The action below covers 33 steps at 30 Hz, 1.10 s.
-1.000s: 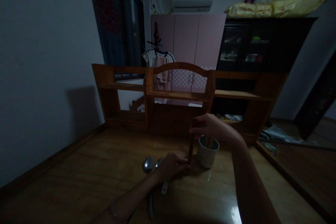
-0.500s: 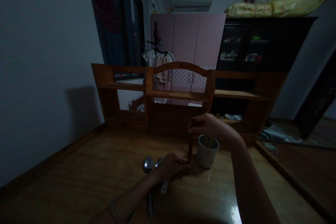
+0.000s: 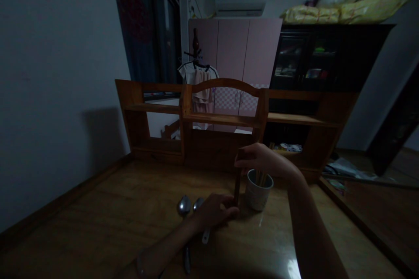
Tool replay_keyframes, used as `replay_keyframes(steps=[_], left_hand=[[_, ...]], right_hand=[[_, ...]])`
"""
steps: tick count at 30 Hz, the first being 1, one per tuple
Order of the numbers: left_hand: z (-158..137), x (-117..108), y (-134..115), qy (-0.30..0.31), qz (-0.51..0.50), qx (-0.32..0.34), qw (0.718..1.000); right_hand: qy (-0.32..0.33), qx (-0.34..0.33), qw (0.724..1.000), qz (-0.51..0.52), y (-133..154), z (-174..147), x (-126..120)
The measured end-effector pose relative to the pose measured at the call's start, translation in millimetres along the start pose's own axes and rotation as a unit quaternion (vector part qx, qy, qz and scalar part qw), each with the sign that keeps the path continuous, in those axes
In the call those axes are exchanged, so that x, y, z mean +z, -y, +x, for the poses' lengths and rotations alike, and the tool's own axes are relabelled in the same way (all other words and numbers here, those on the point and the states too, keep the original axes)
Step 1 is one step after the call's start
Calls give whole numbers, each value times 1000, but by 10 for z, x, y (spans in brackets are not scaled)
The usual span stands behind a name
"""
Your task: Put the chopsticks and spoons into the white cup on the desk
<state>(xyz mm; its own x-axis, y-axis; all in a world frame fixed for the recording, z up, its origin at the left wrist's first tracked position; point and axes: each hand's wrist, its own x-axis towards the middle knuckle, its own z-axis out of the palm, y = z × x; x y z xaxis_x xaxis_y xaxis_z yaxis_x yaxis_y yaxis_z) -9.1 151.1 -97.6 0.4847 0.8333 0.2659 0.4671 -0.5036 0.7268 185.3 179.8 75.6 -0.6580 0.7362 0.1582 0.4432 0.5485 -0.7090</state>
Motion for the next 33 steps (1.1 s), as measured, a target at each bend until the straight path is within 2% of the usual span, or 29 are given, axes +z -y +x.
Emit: replay_keyframes(steps=[8, 18, 33], left_hand=[[3, 32, 33, -1, 33, 3, 999], [-7, 8, -10, 26, -47, -1, 999], [9, 67, 92, 20, 6, -7, 1000]], right_hand=[[6, -5, 1000, 14, -27, 28, 11], [10, -17, 1000, 7, -1, 18, 17], [1, -3, 1000, 2, -6, 14, 7]])
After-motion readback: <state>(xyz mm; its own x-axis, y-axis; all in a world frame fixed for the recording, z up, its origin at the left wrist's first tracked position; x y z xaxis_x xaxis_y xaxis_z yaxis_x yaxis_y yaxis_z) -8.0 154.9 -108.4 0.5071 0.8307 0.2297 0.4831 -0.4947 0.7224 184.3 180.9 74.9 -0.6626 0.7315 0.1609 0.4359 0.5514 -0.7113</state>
